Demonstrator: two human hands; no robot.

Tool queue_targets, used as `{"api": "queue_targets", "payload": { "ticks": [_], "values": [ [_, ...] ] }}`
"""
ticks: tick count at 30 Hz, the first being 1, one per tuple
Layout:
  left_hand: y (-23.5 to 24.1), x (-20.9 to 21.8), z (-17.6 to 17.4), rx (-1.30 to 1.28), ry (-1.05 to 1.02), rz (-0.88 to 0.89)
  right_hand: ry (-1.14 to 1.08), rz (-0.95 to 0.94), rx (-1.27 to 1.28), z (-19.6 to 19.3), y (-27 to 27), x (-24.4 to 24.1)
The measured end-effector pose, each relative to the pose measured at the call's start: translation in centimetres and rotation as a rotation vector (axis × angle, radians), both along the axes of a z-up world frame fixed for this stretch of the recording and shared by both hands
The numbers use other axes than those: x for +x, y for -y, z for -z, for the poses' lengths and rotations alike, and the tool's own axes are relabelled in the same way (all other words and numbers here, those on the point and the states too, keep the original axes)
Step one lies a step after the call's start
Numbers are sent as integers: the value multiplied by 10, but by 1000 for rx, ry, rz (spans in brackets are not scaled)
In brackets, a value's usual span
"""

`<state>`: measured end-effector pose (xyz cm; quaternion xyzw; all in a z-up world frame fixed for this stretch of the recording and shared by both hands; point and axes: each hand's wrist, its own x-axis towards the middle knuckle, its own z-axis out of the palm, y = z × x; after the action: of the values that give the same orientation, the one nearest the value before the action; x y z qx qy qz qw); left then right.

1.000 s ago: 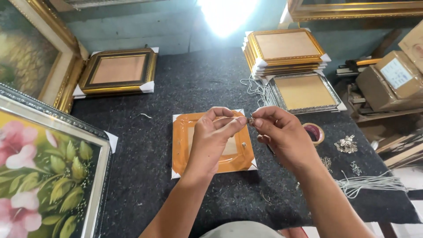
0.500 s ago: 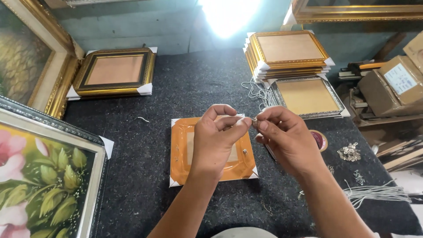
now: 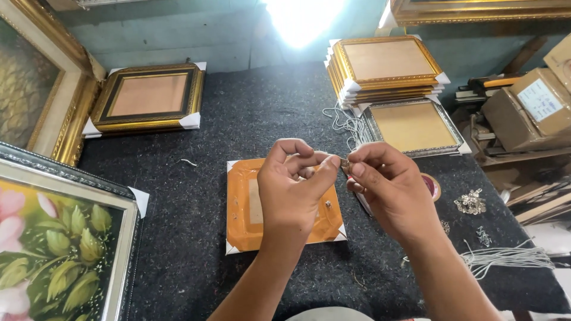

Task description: Attaching metal hanging hooks to the back of wooden picture frames using a manual screwdriver.

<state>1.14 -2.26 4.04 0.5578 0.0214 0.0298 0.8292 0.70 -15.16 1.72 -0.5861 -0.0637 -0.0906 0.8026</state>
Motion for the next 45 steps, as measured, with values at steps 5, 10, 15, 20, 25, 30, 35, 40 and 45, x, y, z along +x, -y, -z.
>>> {"api": "queue_targets", "payload": {
  "ticks": [5, 10, 15, 20, 25, 30, 35, 40, 45],
  "values": [
    [2, -6, -6, 21, 71, -68, 101, 126, -113, -1, 0, -3],
    [3, -6, -5, 50, 107, -105, 128, 197, -302, -18, -3, -9],
    [3, -6, -4, 54, 133, -119, 116, 222, -373, -30, -8, -15],
    [4, -4, 0, 49, 159, -121, 96, 267, -367, -30, -8, -17],
    [2, -6, -2, 58, 182, -125, 81, 274, -411, -32, -10, -15],
    [0, -7, -1, 63, 188, -108, 75, 265, -419, -32, -9, -15],
    [2, -6, 1, 15, 166, -86, 71, 250, -407, -30, -11, -15],
    [1, -7, 0, 10, 171, -61, 66, 251, -405, -31, -10, -15],
    [-1, -7, -1, 9, 133, -38, 70, 251, -389, -27, -7, -16]
  ]
}}
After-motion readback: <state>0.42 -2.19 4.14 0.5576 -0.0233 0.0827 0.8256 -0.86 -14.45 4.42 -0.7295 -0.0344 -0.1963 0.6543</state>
